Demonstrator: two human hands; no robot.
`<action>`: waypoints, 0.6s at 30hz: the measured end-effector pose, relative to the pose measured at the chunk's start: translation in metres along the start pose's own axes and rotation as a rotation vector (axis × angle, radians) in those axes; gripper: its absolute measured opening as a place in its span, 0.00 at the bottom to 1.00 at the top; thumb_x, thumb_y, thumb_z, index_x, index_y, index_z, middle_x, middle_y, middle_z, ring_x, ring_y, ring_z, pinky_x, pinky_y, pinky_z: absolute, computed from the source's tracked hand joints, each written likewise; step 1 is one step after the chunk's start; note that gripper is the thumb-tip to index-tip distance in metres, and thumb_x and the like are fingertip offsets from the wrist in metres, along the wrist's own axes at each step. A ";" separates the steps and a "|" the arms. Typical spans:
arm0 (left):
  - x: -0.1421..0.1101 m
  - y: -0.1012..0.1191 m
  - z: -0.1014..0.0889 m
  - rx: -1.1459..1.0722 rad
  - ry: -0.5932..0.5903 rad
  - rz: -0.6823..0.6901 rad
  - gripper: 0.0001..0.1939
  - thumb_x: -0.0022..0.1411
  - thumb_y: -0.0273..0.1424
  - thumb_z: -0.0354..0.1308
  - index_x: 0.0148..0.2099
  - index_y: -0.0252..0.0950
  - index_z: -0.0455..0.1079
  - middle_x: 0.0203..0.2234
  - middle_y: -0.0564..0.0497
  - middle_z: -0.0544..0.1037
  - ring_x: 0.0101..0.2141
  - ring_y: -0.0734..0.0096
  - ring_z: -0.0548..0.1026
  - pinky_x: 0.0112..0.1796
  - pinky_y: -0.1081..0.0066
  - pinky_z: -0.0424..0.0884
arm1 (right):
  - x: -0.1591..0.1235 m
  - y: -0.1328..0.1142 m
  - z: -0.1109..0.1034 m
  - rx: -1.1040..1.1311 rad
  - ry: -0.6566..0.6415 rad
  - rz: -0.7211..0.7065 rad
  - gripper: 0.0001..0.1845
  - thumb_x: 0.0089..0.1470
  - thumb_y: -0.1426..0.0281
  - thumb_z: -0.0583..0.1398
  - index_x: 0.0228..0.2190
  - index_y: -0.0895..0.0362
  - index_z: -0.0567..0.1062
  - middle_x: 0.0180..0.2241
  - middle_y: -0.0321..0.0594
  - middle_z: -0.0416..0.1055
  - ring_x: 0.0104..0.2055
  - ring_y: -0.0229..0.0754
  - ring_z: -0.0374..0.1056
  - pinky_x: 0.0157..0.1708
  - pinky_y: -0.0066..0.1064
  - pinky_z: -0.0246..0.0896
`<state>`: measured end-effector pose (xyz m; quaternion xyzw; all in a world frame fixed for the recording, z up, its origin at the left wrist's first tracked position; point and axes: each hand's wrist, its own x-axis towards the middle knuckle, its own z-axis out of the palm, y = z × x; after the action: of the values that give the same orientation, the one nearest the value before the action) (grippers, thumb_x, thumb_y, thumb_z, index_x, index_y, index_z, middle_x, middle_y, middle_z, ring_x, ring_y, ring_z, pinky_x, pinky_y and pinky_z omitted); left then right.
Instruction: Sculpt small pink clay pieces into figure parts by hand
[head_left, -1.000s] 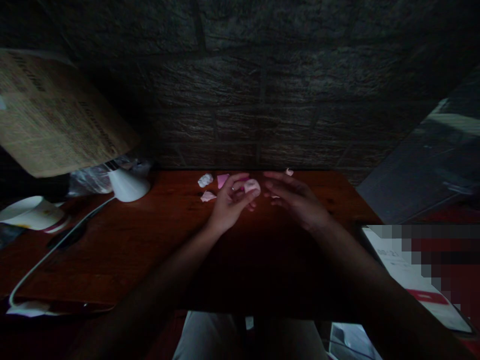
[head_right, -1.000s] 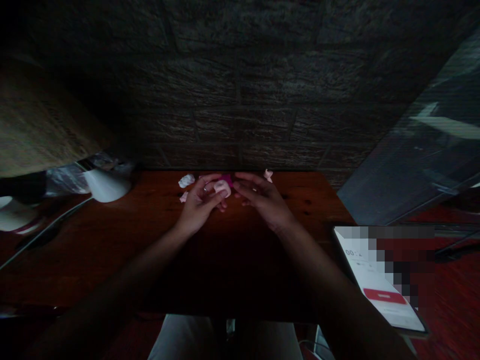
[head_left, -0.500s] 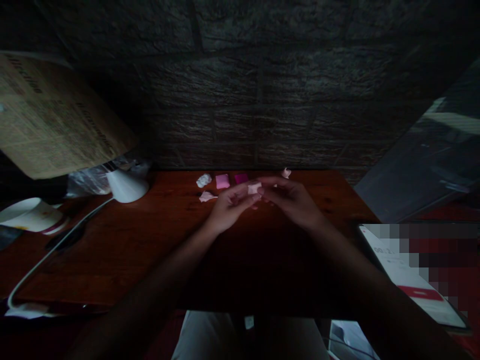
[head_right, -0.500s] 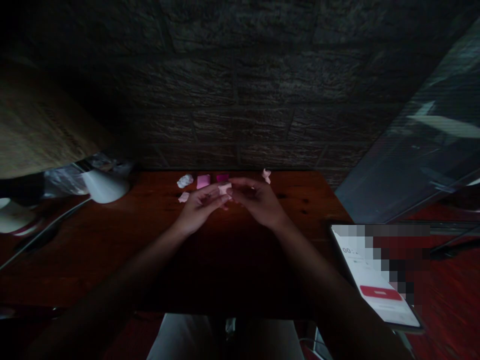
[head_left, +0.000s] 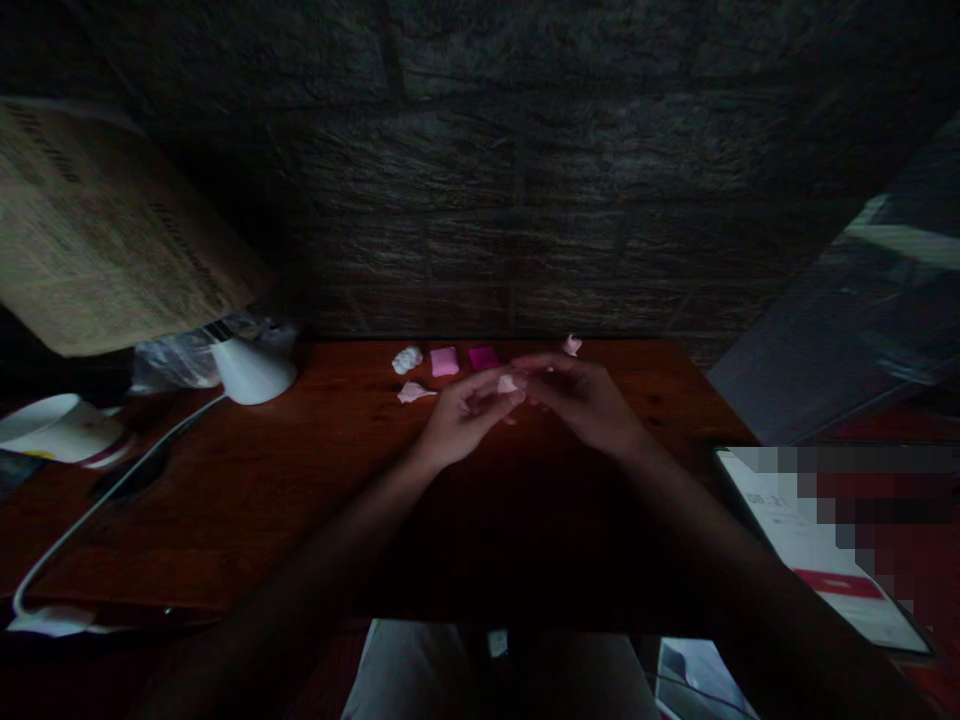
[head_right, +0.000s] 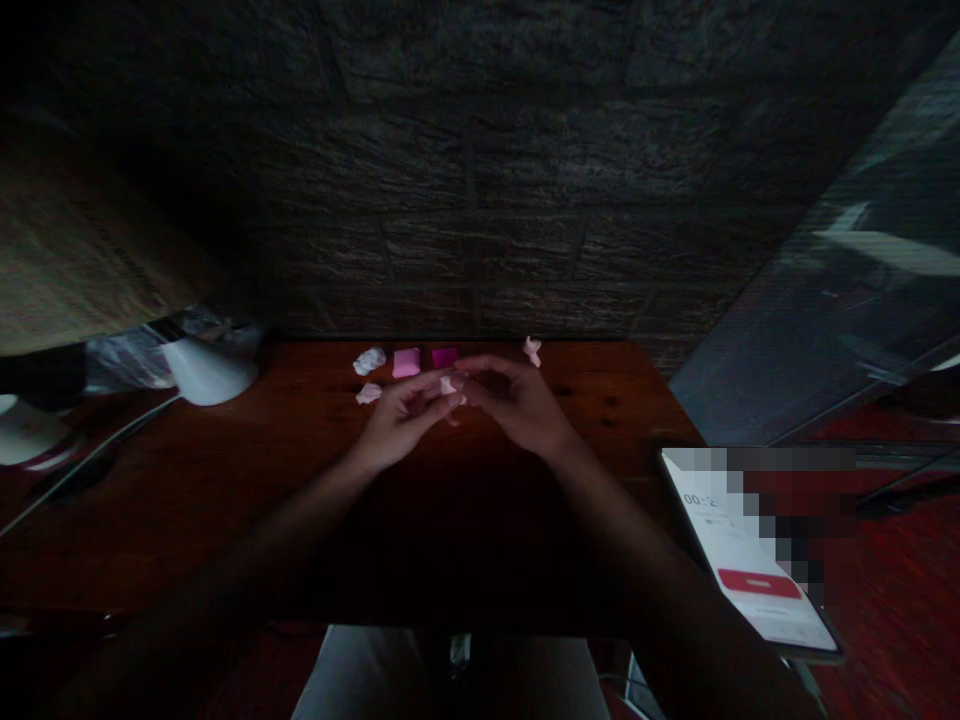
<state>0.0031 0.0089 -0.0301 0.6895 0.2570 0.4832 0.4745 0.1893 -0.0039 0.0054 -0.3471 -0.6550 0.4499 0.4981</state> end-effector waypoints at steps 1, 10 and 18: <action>0.000 0.000 0.000 -0.018 0.015 -0.017 0.18 0.64 0.35 0.64 0.55 0.36 0.75 0.45 0.44 0.83 0.44 0.61 0.83 0.33 0.71 0.83 | 0.000 0.001 0.000 -0.011 0.000 -0.019 0.12 0.55 0.63 0.68 0.41 0.53 0.83 0.38 0.39 0.82 0.38 0.41 0.76 0.42 0.37 0.72; 0.000 0.004 -0.001 -0.082 0.070 -0.090 0.14 0.60 0.32 0.66 0.46 0.36 0.70 0.43 0.47 0.81 0.39 0.67 0.80 0.30 0.75 0.78 | -0.001 -0.002 -0.004 -0.187 -0.130 -0.142 0.16 0.60 0.67 0.64 0.50 0.51 0.80 0.46 0.41 0.80 0.44 0.44 0.76 0.46 0.40 0.72; 0.000 0.007 -0.004 -0.110 0.015 -0.160 0.16 0.57 0.32 0.69 0.46 0.34 0.74 0.43 0.46 0.83 0.39 0.67 0.81 0.33 0.74 0.77 | -0.001 -0.004 -0.017 -0.381 -0.210 -0.170 0.12 0.62 0.65 0.63 0.46 0.53 0.81 0.43 0.43 0.79 0.44 0.47 0.75 0.45 0.41 0.70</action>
<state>-0.0008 0.0077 -0.0237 0.6360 0.2878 0.4621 0.5469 0.2061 -0.0019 0.0105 -0.3298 -0.8030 0.3083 0.3890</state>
